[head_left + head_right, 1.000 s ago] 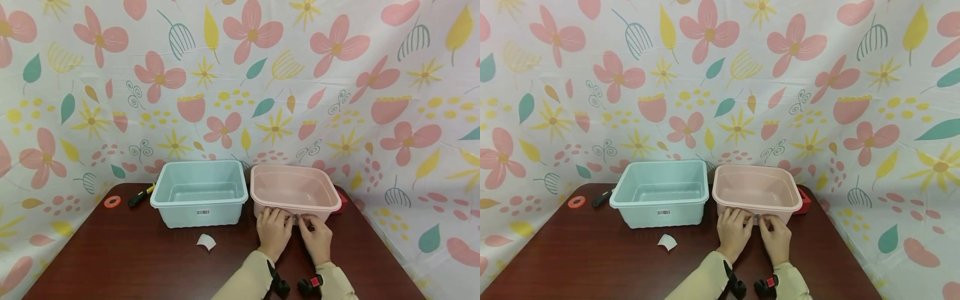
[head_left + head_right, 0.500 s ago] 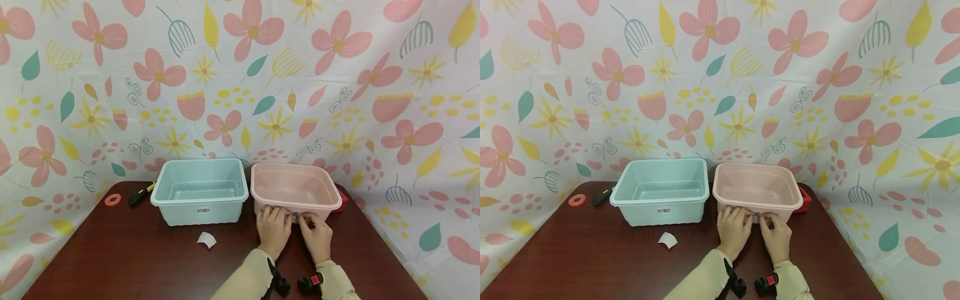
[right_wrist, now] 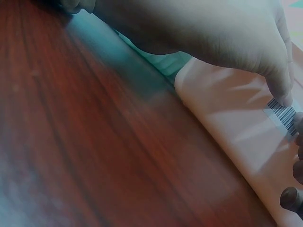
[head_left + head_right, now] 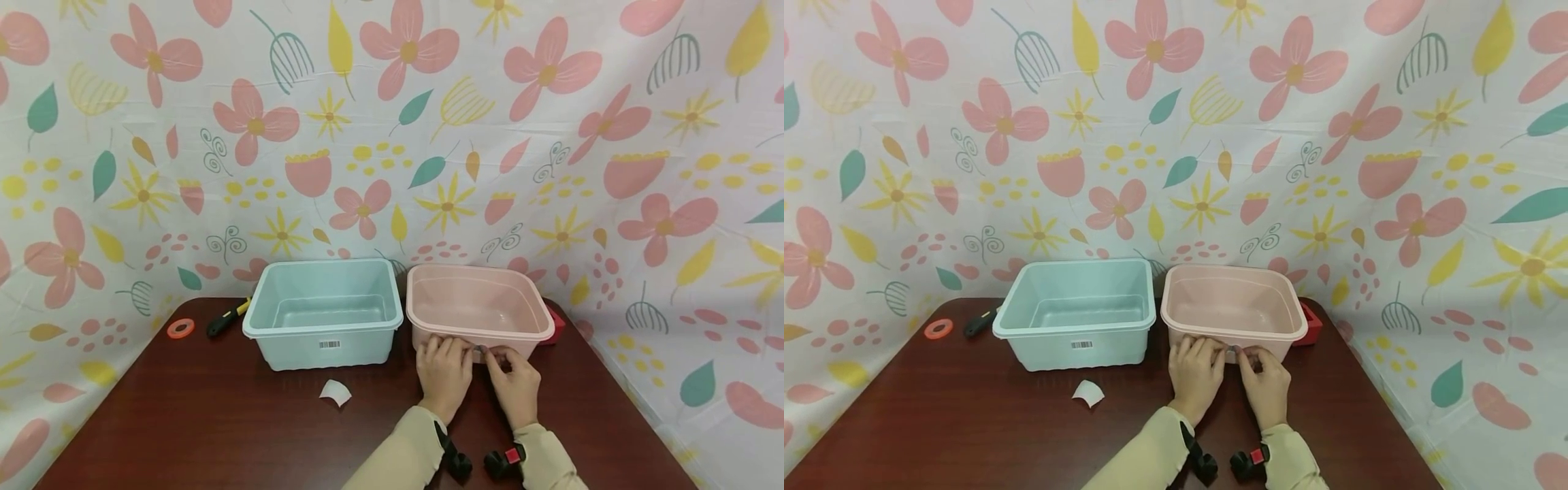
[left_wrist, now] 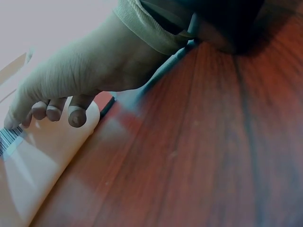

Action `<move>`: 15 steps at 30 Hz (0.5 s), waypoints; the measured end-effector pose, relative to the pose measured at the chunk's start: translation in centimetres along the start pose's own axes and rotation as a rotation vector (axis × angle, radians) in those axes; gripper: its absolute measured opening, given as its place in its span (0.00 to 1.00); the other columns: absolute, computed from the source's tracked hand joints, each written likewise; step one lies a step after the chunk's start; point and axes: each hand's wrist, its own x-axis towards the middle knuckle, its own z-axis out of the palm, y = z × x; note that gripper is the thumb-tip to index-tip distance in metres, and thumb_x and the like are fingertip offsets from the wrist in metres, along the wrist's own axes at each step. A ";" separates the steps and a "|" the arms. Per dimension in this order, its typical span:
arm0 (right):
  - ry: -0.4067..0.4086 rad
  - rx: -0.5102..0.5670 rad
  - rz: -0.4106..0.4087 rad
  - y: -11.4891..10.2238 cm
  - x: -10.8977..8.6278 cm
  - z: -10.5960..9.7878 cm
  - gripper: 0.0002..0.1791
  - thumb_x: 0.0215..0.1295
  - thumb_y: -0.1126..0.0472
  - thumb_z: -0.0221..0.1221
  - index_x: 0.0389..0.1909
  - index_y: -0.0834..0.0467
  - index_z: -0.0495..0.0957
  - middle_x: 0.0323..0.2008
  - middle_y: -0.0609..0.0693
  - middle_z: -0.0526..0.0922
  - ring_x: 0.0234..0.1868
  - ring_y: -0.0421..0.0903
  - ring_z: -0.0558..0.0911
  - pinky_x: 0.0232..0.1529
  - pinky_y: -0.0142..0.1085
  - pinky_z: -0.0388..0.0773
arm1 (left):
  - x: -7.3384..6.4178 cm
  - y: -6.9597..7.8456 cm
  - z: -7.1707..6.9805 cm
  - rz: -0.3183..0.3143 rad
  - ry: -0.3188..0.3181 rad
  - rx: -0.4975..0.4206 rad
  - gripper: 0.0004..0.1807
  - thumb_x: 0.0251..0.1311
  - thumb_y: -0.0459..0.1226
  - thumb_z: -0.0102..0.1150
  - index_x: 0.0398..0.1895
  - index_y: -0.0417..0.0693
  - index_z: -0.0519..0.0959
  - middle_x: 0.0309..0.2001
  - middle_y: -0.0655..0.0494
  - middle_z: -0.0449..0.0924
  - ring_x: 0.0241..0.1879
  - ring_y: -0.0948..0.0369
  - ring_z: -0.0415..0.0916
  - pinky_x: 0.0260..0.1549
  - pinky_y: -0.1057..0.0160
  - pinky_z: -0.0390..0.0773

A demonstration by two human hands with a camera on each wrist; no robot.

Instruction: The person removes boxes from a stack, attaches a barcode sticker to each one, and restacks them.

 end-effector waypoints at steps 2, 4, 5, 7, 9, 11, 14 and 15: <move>0.000 -0.005 0.002 0.0 0.0 -0.1 0.06 0.57 0.64 0.73 0.27 0.56 0.85 0.22 0.45 0.83 0.23 0.33 0.75 0.26 0.22 0.67 | -0.1 0.0 0.0 -0.011 -0.010 -0.002 0.04 0.60 0.47 0.69 0.30 0.64 0.83 0.30 0.71 0.82 0.32 0.63 0.73 0.29 0.61 0.67; -0.001 -0.006 0.004 -0.1 0.0 -0.1 0.06 0.57 0.64 0.73 0.27 0.56 0.84 0.22 0.44 0.83 0.23 0.33 0.75 0.26 0.22 0.68 | -0.1 0.0 0.0 -0.018 -0.017 -0.003 0.04 0.60 0.47 0.69 0.30 0.64 0.83 0.30 0.71 0.82 0.32 0.63 0.74 0.30 0.61 0.68; -0.002 -0.007 0.004 -0.1 0.0 -0.1 0.06 0.57 0.64 0.72 0.27 0.56 0.84 0.22 0.44 0.83 0.23 0.33 0.75 0.26 0.22 0.67 | -0.1 0.0 0.0 -0.021 -0.018 -0.001 0.04 0.60 0.47 0.69 0.30 0.64 0.83 0.30 0.71 0.82 0.33 0.63 0.74 0.30 0.61 0.68; -0.004 -0.006 0.004 -0.1 0.0 -0.2 0.06 0.58 0.64 0.72 0.26 0.56 0.84 0.22 0.44 0.83 0.23 0.33 0.75 0.26 0.22 0.68 | -0.1 0.0 0.0 -0.028 -0.020 -0.001 0.04 0.60 0.47 0.69 0.30 0.64 0.82 0.30 0.71 0.81 0.32 0.63 0.74 0.30 0.61 0.69; -0.003 -0.002 0.007 0.0 0.0 -0.2 0.06 0.58 0.64 0.72 0.26 0.55 0.84 0.22 0.44 0.83 0.23 0.33 0.76 0.26 0.22 0.68 | -0.1 0.0 0.0 -0.034 -0.022 0.000 0.05 0.59 0.47 0.69 0.30 0.64 0.82 0.30 0.70 0.81 0.32 0.63 0.74 0.31 0.60 0.70; -0.003 0.000 0.008 0.0 0.0 -0.2 0.06 0.58 0.64 0.72 0.26 0.55 0.84 0.22 0.43 0.83 0.23 0.33 0.76 0.26 0.22 0.68 | -0.1 0.0 0.0 -0.042 -0.017 -0.004 0.05 0.58 0.47 0.70 0.29 0.64 0.82 0.29 0.70 0.81 0.32 0.63 0.74 0.32 0.60 0.71; 0.000 -0.001 0.012 0.1 0.0 -0.1 0.06 0.58 0.64 0.72 0.25 0.55 0.84 0.21 0.43 0.83 0.23 0.33 0.76 0.26 0.22 0.68 | -0.1 -0.1 0.0 -0.057 -0.006 -0.007 0.07 0.55 0.47 0.72 0.28 0.62 0.81 0.28 0.70 0.81 0.31 0.63 0.74 0.32 0.60 0.72; 0.002 -0.002 0.012 0.1 -0.1 -0.1 0.07 0.58 0.65 0.72 0.25 0.55 0.84 0.21 0.43 0.83 0.23 0.33 0.76 0.26 0.22 0.68 | -0.1 -0.1 0.0 -0.062 -0.003 -0.008 0.08 0.55 0.47 0.73 0.28 0.62 0.81 0.27 0.70 0.81 0.30 0.63 0.74 0.32 0.60 0.72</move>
